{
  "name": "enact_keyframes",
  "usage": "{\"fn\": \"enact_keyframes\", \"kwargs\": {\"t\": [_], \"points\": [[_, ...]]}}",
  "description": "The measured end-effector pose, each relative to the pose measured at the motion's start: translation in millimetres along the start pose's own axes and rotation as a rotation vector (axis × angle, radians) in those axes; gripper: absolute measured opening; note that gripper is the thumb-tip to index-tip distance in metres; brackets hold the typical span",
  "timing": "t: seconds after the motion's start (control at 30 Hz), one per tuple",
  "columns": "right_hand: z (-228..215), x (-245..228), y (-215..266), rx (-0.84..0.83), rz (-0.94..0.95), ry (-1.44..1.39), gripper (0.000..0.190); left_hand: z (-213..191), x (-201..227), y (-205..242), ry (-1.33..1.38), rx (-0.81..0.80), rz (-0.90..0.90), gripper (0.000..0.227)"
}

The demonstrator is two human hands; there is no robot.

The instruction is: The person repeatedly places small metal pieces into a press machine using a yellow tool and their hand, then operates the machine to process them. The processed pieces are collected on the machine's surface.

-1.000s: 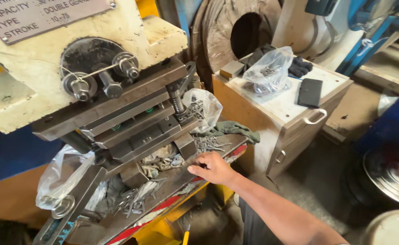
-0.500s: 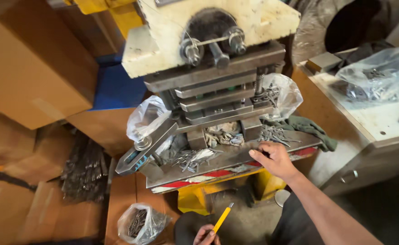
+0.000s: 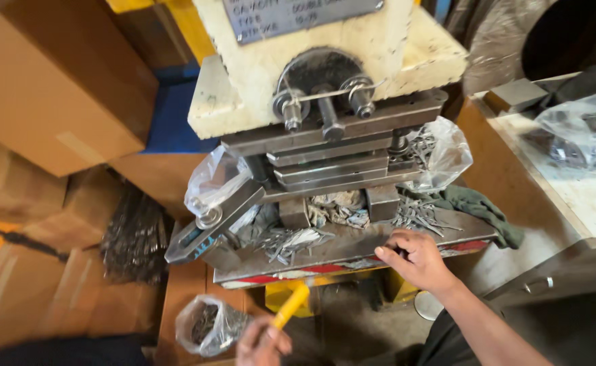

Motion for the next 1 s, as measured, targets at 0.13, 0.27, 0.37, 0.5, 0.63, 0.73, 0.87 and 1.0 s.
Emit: {"fn": "enact_keyframes", "kwargs": {"t": [0.13,0.27,0.37,0.5,0.63,0.73,0.87,1.0], "points": [[1.3,0.6,0.3,-0.028,-0.019,0.026,0.024,43.1,120.0,-40.9,-0.286,0.181,-0.002,0.016],[0.3,-3.5,-0.7,-0.011,-0.140,0.065,0.026,113.2,204.2,-99.3,-0.438,0.113,0.087,0.010],[1.1,-3.6,-0.7,-0.009,-0.093,0.066,0.028,157.2,225.8,-138.1,-0.409,0.096,0.142,0.008],[0.4,-5.5,-0.8,-0.016,-0.095,0.077,0.028,188.2,223.8,-175.9,-0.445,0.140,0.066,0.005],[-0.5,-7.9,-1.0,-0.016,-0.085,0.097,0.031,198.9,218.5,-199.2,-0.526,0.151,0.049,0.006],[-0.2,-9.5,-1.6,-0.021,-0.107,0.097,0.030,200.4,211.6,-210.7,-0.528,0.139,0.012,0.005],[0.4,-11.2,0.1,-0.009,-0.113,0.140,0.029,198.3,194.4,-214.1,-0.361,0.155,-0.065,0.006],[1.6,-11.4,0.1,0.001,-0.111,0.133,0.027,198.4,171.8,-202.9,-0.177,0.200,-0.127,0.008]]}}
Point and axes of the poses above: each hand's wrist, its own y-axis away from the middle knuckle, its own z-axis out of the palm, x = y × z, the point moved 3 cm from there along -y, towards the middle knuckle, and after that the axes turned 10 degrees about -y, right-handed, at the moved point
